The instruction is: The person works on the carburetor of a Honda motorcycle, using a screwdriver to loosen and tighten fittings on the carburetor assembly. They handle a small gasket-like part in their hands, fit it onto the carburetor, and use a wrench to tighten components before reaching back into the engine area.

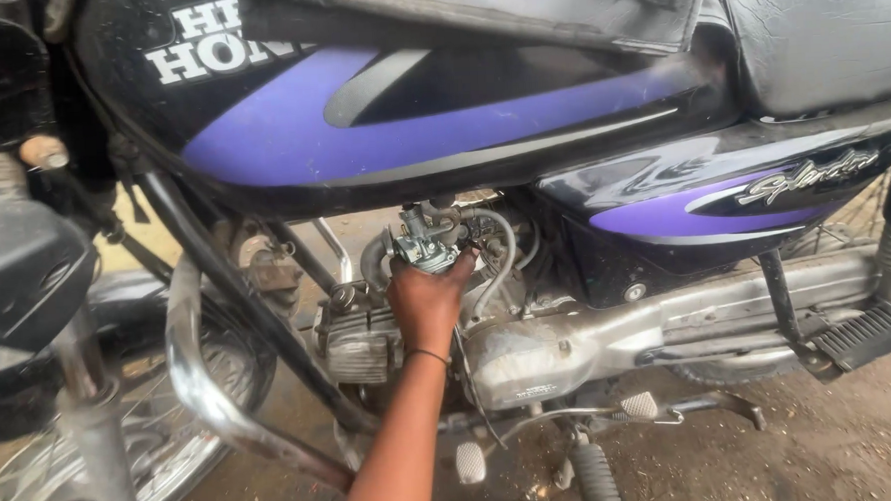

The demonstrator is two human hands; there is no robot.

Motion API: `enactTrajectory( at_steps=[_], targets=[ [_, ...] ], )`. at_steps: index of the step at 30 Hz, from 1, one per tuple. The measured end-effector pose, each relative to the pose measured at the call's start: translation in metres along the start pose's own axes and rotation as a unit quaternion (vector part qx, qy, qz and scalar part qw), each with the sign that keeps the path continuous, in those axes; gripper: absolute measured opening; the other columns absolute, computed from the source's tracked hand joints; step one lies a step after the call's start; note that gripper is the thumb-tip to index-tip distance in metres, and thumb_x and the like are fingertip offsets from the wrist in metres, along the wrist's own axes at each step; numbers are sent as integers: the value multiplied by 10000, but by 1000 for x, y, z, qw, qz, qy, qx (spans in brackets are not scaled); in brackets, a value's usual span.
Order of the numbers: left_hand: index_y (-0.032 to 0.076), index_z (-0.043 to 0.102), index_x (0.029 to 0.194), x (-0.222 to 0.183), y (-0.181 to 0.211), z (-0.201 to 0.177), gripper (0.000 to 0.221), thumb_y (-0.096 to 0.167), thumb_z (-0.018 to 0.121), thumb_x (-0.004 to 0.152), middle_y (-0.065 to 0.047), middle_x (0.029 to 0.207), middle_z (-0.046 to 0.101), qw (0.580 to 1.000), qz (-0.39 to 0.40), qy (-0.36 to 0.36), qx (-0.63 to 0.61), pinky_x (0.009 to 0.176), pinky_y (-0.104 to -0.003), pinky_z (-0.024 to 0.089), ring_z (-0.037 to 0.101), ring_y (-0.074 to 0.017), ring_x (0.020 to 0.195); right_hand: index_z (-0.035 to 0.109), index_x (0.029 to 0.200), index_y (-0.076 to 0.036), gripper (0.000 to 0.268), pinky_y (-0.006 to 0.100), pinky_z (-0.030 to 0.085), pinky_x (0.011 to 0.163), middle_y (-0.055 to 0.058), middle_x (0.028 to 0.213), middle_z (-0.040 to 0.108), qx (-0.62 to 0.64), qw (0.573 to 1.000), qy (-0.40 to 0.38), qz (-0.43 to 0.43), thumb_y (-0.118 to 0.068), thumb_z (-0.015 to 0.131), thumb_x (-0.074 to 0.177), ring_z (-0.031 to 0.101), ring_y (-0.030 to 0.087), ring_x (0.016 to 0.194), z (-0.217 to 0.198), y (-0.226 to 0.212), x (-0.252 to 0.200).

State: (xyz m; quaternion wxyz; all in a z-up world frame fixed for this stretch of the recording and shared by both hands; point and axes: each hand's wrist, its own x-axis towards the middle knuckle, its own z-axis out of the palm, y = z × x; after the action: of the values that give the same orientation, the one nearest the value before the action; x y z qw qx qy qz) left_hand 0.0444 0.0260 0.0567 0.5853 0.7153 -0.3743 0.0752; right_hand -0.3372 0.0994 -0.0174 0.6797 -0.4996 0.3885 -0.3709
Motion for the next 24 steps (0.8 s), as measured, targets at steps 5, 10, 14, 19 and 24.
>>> enactTrajectory(
  at_steps=[5, 10, 14, 19, 24],
  targets=[
    [79, 815, 934, 5, -10, -4, 301, 252, 878, 696, -71, 858, 816, 979, 2, -63, -193, 715, -369, 586, 778, -214, 755, 525, 1388, 84, 493, 439, 472, 1045, 294, 1334, 652, 57, 998, -7, 3, -203, 445, 995, 640, 386, 1247, 127, -108, 80],
    [-1, 790, 871, 20, -42, 11, 218, 77, 892, 695, -89, 819, 799, 935, -114, -147, -302, 621, -318, 600, 749, -187, 679, 612, 1255, 96, 392, 433, 561, 985, 237, 1180, 664, 167, 983, -7, -72, -119, 407, 999, 651, 326, 1079, 206, -89, 209],
    [-72, 789, 841, 28, -47, 14, 187, 17, 888, 709, -118, 812, 797, 903, -126, -170, -373, 626, -301, 620, 749, -207, 687, 625, 1173, -28, 331, 415, 518, 853, 172, 1044, 646, 244, 965, 84, -40, -279, 458, 1038, 613, 298, 941, 231, -106, 203],
    [-4, 760, 1012, 26, -42, 6, 340, -66, 792, 680, -90, 910, 778, 860, -135, -217, -441, 646, -298, 610, 738, -172, 738, 641, 1130, -86, 430, 416, 494, 806, 126, 1013, 675, 185, 981, -64, 4, -412, 386, 1013, 617, 258, 924, 222, -130, 198],
    [-5, 762, 1019, 31, -64, 18, 342, -77, 795, 686, -94, 933, 784, 851, -164, -229, -443, 719, -335, 626, 754, -203, 789, 684, 1230, -46, 346, 469, 546, 908, 181, 1088, 698, 28, 987, 70, -142, -223, 514, 986, 683, 297, 1049, 211, -78, 227]
  ],
)
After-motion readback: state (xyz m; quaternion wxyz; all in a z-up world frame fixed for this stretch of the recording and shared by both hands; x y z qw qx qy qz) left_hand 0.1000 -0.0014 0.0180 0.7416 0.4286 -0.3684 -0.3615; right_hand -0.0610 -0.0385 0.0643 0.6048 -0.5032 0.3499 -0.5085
